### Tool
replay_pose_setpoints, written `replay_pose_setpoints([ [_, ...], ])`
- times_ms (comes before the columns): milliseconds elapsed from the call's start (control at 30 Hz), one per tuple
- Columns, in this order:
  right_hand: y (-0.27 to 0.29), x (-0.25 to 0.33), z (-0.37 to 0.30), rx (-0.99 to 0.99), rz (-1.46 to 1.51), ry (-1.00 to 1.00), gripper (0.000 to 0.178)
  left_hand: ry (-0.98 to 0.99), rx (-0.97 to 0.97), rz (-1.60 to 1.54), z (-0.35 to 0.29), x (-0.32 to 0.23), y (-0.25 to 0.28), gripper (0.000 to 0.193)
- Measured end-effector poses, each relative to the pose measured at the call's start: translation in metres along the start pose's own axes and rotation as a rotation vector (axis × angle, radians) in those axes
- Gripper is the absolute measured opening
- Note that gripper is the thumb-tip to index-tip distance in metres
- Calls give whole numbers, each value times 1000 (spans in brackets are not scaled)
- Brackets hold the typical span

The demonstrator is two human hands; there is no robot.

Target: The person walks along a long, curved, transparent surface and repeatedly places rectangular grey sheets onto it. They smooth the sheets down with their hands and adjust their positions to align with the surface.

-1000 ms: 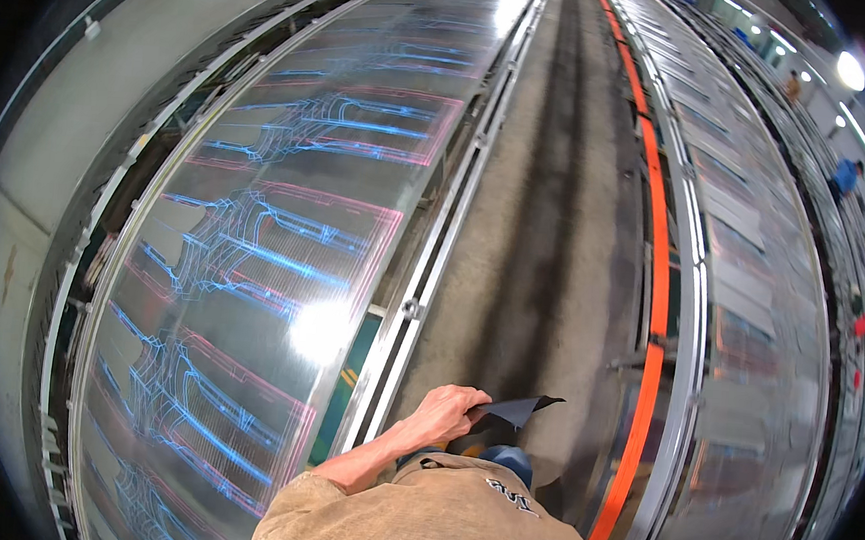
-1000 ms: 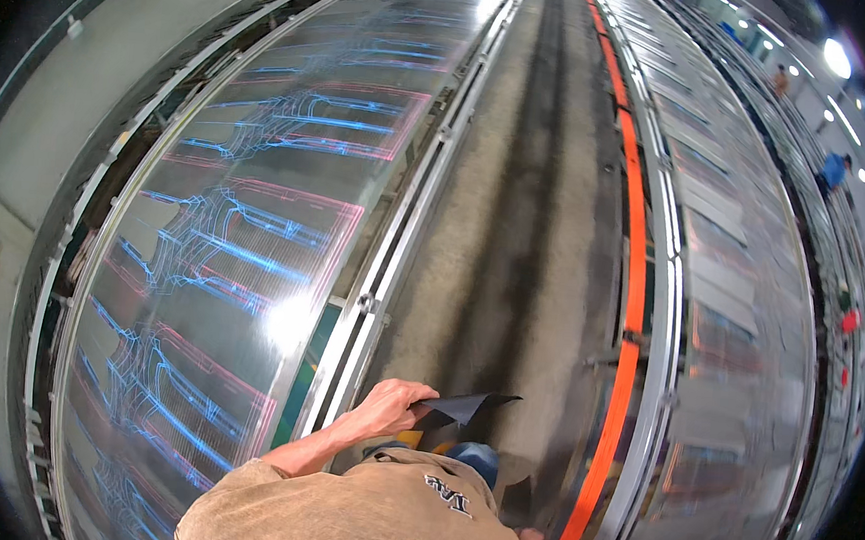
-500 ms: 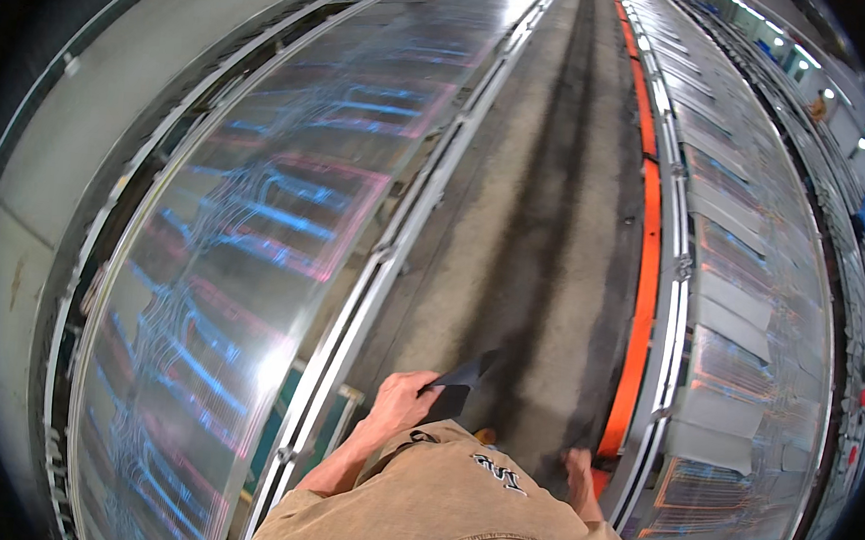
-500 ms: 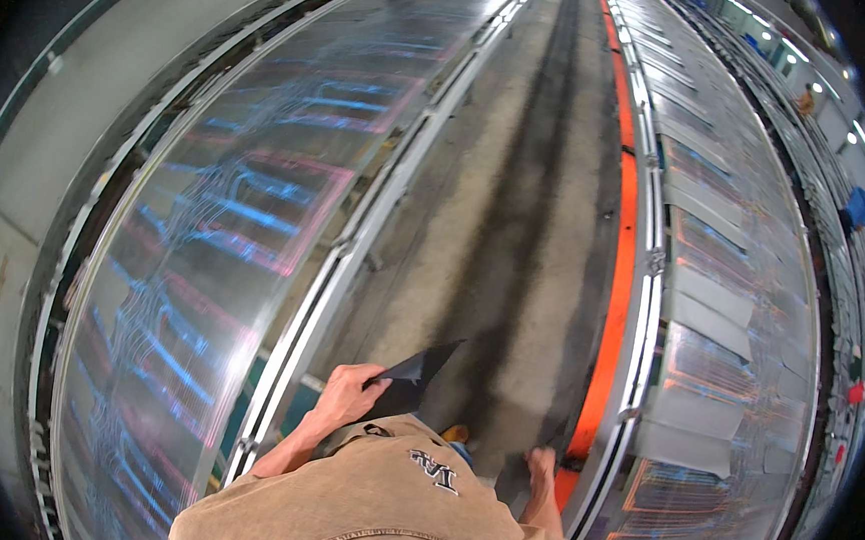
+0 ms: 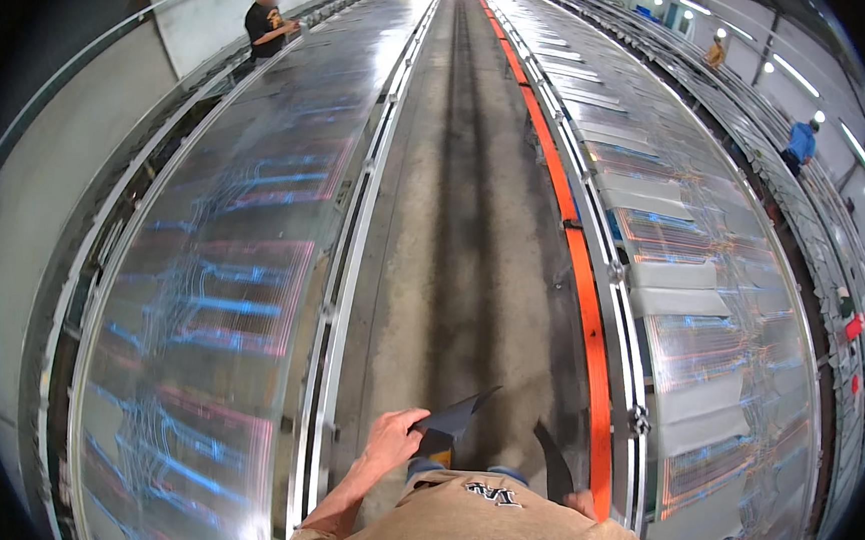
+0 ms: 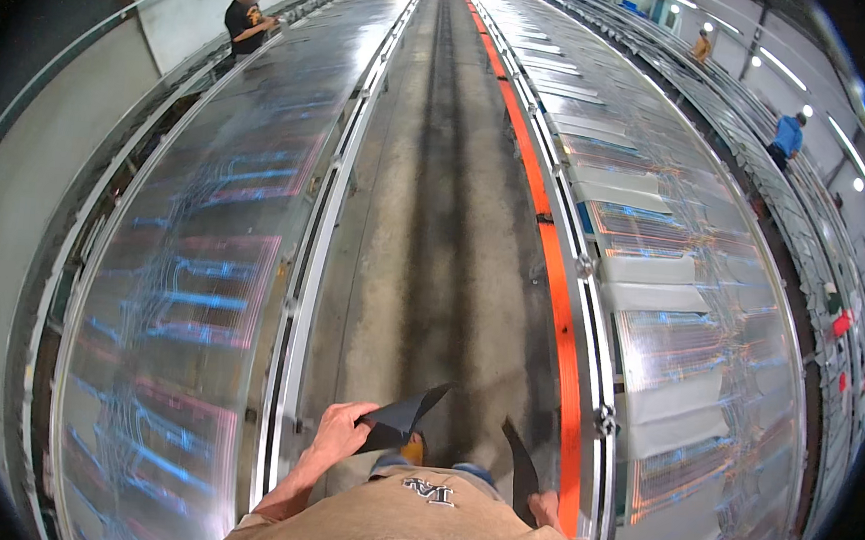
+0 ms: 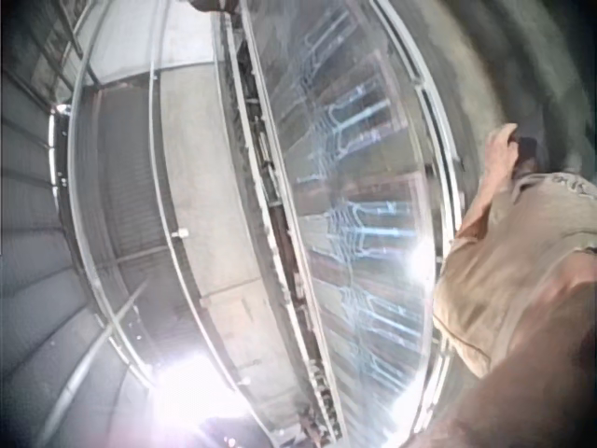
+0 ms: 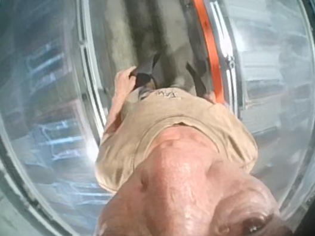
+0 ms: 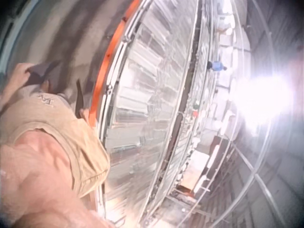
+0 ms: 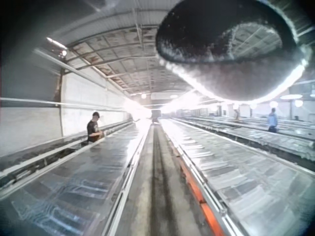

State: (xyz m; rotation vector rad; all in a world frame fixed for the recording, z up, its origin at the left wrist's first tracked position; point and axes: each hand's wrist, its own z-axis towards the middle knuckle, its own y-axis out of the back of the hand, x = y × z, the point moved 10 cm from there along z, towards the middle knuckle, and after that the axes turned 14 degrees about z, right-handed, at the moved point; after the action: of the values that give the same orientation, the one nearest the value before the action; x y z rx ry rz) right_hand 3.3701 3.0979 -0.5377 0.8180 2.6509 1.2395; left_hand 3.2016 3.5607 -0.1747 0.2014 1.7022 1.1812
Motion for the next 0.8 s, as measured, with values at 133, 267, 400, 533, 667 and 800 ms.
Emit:
replay_pose_setpoints([
  [133,15,-34,23,84,782,-564,13,-52,-72,60,133,6,26,21],
  [267,83,-55,120,98,907,-608,11,4,-54,223,249,53,6,20],
  [400,175,-95,250,76,907,-493,10,129,-91,269,332,116,-18,18],
  [533,319,-128,416,-52,677,-99,8,318,-124,322,374,188,-27,18],
  [667,535,-135,543,-431,406,586,17,561,-47,353,422,252,-68,23],
  [800,664,-172,611,-429,1266,-135,21,935,73,416,444,331,-95,26],
])
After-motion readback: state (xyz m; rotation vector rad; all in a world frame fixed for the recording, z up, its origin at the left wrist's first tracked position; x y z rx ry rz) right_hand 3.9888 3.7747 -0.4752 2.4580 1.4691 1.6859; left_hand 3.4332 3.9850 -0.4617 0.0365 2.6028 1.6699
